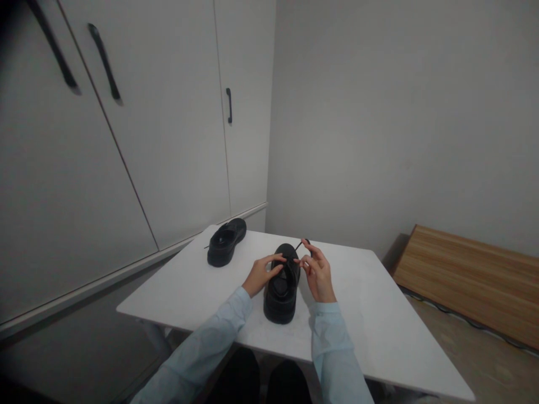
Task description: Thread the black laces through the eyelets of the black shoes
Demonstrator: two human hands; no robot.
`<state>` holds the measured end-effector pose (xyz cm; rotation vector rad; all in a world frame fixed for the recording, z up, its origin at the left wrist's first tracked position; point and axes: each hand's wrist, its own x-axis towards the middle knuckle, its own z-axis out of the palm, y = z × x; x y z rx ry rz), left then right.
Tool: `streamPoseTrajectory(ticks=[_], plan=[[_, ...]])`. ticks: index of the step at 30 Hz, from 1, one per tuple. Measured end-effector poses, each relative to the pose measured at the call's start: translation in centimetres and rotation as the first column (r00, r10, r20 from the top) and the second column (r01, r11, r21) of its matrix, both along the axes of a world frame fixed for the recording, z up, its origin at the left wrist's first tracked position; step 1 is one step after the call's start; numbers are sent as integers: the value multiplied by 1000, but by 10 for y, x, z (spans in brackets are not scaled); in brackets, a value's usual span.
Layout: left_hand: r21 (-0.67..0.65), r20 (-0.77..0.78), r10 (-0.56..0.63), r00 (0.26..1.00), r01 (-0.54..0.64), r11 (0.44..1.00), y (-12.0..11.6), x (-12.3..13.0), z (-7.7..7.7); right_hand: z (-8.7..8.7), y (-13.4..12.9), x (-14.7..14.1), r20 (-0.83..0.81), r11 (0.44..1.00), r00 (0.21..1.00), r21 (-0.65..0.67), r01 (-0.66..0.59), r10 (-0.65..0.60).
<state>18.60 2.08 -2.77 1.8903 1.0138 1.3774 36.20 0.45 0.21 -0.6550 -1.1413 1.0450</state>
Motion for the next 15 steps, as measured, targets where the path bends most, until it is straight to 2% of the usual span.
streamPoseTrajectory(ticks=[4,6,10,12,15], plan=[[-22,1,-11,1000,11,1000,-1,-1,1,-4,5,3,14,993,994,-30,110,-110],[-31,10,-26,1000,26,999,-2,-1,2,-8,9,4,106,976,971,-22,216,-213],[-22,46,-50,998,51,998,-2,0,4,-15,13,3,413,920,824,122,373,-389],[-7,73,-51,996,52,999,-2,0,5,-18,13,2,502,898,746,201,392,-438],[14,108,-47,993,46,999,-1,0,5,-22,14,1,567,884,679,269,384,-467]])
